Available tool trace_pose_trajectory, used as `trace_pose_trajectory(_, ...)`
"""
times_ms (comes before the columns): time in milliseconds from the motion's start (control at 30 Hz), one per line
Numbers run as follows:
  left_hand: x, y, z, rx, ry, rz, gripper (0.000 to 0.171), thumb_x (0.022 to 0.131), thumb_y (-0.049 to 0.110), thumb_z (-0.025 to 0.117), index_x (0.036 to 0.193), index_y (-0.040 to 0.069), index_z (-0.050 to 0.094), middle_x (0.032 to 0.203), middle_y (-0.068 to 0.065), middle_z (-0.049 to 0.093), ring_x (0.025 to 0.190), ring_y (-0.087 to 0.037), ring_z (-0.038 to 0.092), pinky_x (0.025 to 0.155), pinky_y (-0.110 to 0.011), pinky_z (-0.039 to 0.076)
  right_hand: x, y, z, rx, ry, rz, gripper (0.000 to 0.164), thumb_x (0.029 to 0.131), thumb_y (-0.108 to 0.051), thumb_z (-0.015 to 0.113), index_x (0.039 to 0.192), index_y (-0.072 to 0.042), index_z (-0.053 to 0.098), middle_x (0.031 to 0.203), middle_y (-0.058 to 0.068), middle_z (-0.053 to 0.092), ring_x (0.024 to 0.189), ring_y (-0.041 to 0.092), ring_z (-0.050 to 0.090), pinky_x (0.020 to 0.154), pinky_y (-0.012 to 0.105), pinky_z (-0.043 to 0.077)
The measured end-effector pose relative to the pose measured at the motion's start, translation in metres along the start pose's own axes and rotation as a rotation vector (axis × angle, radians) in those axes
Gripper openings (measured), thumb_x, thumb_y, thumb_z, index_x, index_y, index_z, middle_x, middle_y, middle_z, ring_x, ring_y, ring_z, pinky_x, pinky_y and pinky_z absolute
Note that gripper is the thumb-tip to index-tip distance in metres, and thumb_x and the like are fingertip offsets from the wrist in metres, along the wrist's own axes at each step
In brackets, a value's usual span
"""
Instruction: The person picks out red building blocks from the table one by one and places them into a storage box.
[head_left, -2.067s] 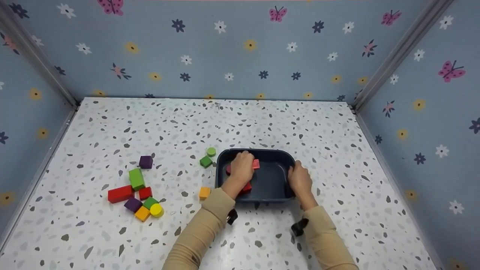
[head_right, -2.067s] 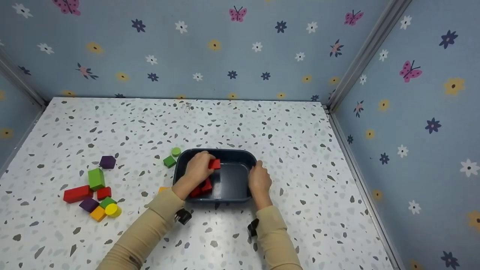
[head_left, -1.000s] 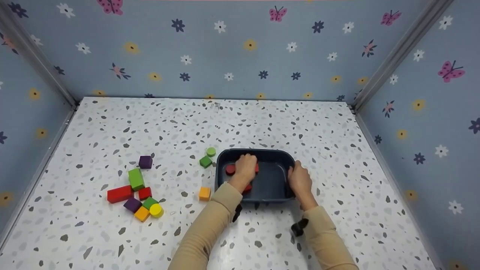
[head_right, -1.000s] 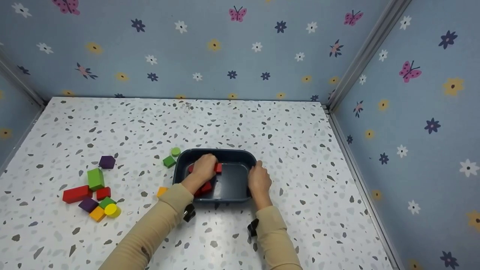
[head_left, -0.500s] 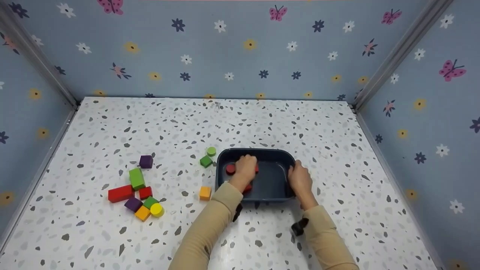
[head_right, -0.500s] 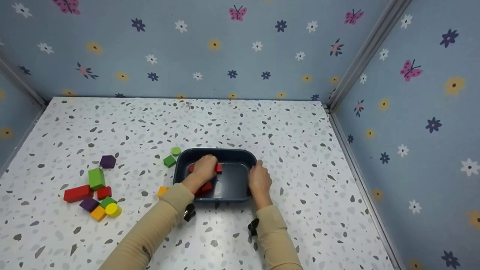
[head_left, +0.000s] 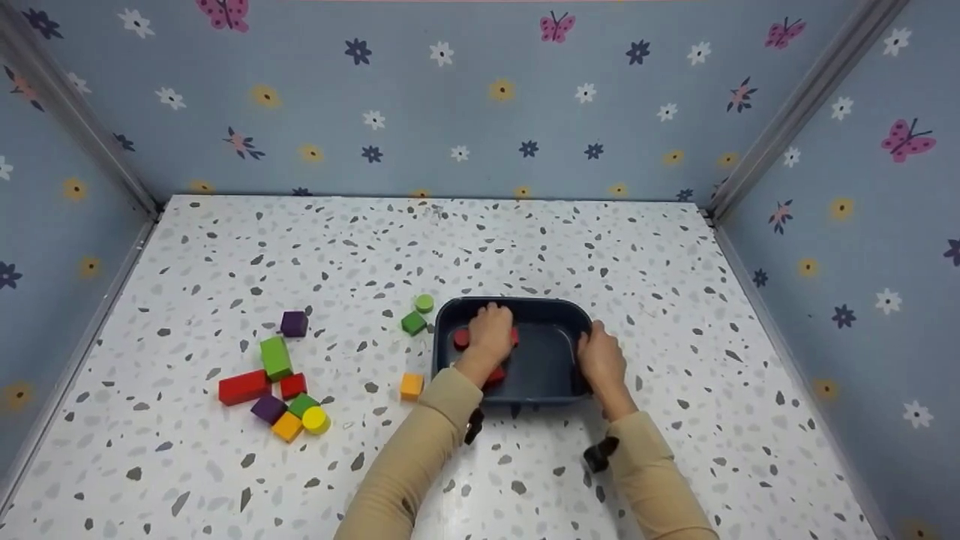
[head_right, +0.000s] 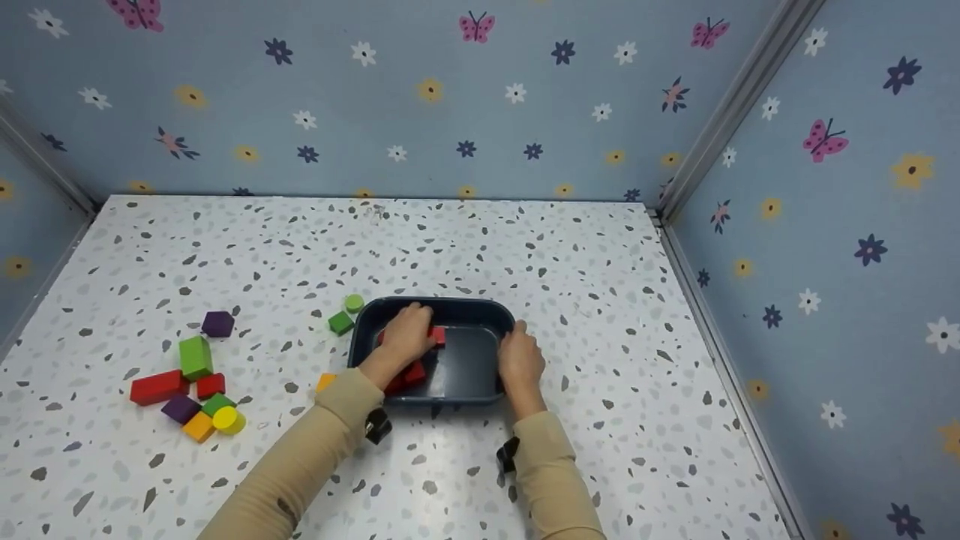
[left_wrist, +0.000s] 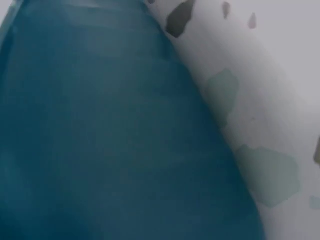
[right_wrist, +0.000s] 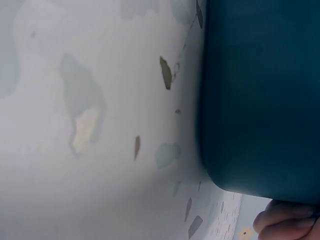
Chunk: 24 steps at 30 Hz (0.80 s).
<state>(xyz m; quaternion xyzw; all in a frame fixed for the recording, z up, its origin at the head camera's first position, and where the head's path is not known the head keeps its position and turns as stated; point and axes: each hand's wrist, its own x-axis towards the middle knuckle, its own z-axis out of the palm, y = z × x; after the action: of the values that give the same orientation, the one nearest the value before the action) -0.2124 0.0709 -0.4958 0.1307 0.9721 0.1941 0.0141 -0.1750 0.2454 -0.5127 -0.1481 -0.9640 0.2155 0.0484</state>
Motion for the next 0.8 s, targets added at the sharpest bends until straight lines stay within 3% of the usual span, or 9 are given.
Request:
trace_pose_trajectory(333,-0.007,0.002,-0.011,-0.009,0.047,0.028,0.022,0.073,0.008,0.067,0.093,0.000,0.062,0.092,-0.014,0.058,0.086,-0.030,0.056,0.072,-0.042,0.047,0.000,0.000,-0.001,0.005,-0.022,0.016,0.022,0.092,-0.017,0.045,0.103,0.001,0.050,0.092,0.029,0.059,0.080,0.042,0.059,0.063,0.053,0.045)
trace_pose_trajectory(800,-0.025,-0.004,-0.030,-0.025,0.245,0.116,0.017,0.078,0.012,0.066,0.087,-0.001,0.060,0.086,-0.013,0.060,0.079,-0.029,0.059,0.067,-0.040,0.048,0.000,0.000,0.000,0.001,0.012,-0.002,0.021,0.090,-0.016,0.048,0.100,0.002,0.049,0.088,0.030,0.059,0.078,0.044,0.058,0.061,0.055,0.045)
